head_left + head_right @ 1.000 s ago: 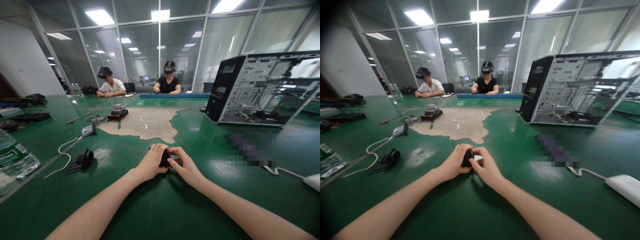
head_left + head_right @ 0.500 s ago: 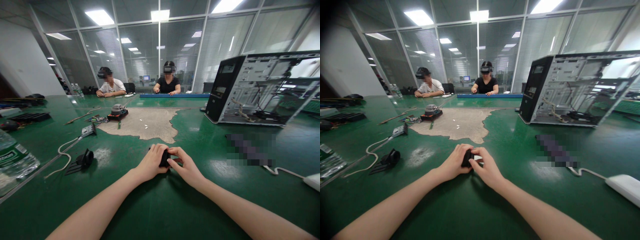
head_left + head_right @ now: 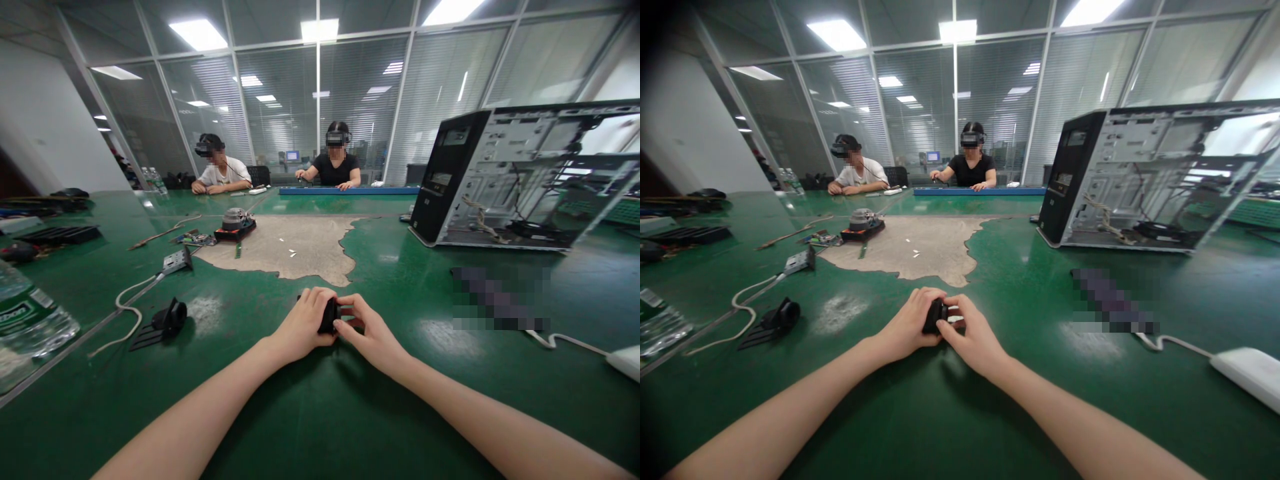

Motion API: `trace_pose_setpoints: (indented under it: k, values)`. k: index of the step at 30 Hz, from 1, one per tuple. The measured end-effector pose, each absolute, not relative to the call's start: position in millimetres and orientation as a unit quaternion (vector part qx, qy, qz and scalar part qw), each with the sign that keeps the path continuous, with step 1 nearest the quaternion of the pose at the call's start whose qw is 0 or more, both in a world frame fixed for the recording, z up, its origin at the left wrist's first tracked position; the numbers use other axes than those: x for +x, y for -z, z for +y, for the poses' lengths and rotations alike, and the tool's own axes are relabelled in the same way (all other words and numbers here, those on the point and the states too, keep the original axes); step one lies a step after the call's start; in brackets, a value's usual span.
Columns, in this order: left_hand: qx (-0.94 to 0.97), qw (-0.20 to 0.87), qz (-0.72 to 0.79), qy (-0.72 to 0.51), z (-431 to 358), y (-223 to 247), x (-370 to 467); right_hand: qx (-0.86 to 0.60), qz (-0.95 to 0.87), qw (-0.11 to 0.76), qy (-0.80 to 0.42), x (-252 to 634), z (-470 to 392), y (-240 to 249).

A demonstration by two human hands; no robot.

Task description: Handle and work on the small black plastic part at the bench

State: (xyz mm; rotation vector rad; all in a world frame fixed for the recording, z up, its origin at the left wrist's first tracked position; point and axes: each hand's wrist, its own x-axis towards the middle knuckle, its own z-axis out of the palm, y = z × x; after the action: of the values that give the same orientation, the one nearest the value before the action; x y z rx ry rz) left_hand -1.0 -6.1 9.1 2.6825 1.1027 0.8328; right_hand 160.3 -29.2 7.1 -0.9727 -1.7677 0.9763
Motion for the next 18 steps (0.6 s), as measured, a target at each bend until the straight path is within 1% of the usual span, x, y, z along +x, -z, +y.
trace_pose_setpoints:
  k: [3, 9, 14, 18]
  values:
    - [0.886, 0.061, 0.365, -0.28, -6.5, -9.7, -0.5, -0.392, -0.717, 0.447, -0.364, 160.0, -29.9, -6.9]
    - [0.884, 0.065, 0.366, -0.284, -5.8, -8.0, 0.0, -0.405, -0.693, 0.449, -0.393, 159.3, -26.6, -4.2]
    - [0.885, 0.062, 0.367, -0.281, -5.5, -7.6, -0.6, -0.404, -0.701, 0.42, -0.41, 159.8, -26.8, -5.3]
    - [0.885, 0.064, 0.367, -0.278, -6.3, -8.8, -0.8, -0.393, -0.714, 0.433, -0.386, 160.3, -28.4, -5.4]
